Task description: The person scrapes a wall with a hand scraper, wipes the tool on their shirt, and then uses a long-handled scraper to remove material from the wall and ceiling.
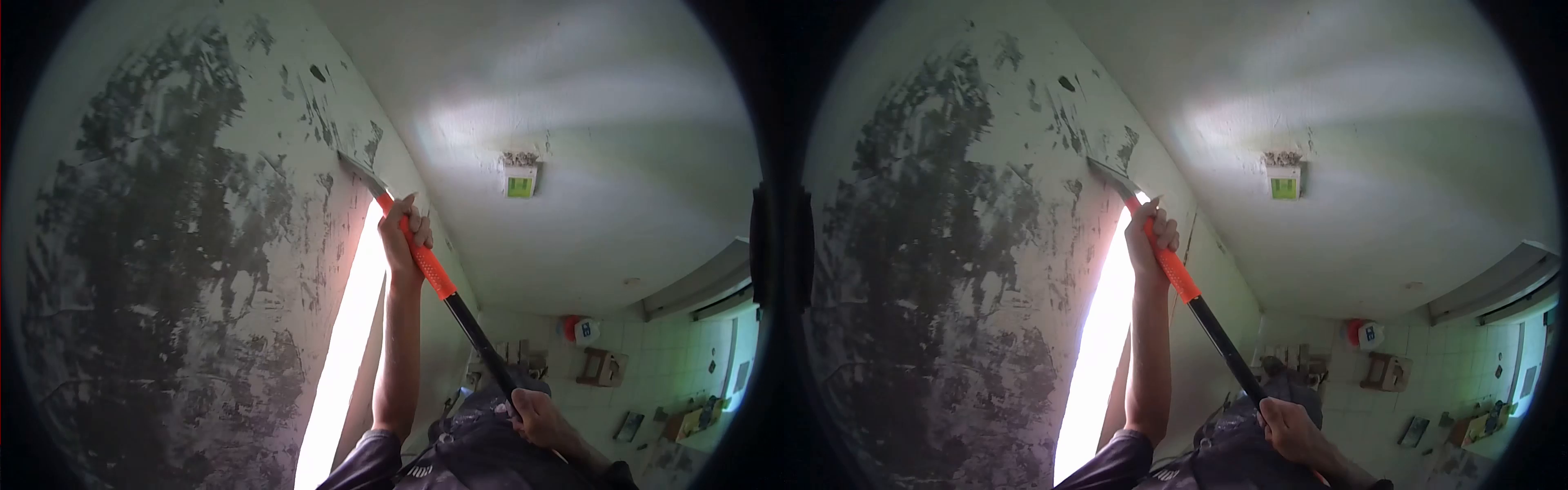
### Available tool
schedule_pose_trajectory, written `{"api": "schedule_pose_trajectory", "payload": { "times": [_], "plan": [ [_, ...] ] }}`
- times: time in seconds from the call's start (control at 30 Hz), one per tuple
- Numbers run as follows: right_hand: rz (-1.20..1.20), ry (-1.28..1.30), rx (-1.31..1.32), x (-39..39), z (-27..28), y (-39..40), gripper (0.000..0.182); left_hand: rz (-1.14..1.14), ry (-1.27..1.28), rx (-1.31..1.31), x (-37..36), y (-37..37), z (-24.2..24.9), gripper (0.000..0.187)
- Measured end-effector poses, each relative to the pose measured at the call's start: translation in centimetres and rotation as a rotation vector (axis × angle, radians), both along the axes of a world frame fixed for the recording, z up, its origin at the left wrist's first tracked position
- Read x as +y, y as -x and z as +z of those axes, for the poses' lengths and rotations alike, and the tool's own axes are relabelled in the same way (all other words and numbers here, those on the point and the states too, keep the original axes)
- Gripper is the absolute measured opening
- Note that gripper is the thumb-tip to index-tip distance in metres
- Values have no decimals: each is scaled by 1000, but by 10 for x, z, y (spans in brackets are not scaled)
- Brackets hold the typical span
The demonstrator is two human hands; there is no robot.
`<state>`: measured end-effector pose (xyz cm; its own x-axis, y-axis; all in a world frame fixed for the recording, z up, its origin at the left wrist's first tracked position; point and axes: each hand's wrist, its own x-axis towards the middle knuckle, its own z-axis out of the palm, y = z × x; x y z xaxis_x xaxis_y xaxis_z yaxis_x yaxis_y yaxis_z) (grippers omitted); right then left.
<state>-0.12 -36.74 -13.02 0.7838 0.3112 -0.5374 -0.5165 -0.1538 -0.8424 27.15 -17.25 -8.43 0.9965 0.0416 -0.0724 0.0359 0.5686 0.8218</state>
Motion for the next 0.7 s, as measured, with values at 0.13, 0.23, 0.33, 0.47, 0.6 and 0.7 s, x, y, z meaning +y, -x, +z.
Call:
{"api": "schedule_pose_trajectory", "payload": {
  "times": [0.13, 0.23, 0.33, 0.47, 0.6, 0.7],
  "plan": [
    [6, -176, 89, -4, -8, 9, 47, 13, 4, 65, 0, 13, 5, 10],
    [30, -189, 63, -5, -10, 19, 44, -16, 5, 61, 5, 20, 0, 14],
    [-4, -90, -104, 11, -33, 8, 42, -92, -22, -15, 11, 2, -10, 20],
    [-71, -125, 63, 17, 7, -35, 41, -84, -70, -88, -9, -58, -9, 21],
    [-57, -88, -8, 0, -10, 4, 39, -10, -55, 9, -6, -8, -8, 24],
    [-11, -127, 42, 0, -2, 20, 39, -26, -45, 55, 3, 5, -7, 24]
  ]
}}
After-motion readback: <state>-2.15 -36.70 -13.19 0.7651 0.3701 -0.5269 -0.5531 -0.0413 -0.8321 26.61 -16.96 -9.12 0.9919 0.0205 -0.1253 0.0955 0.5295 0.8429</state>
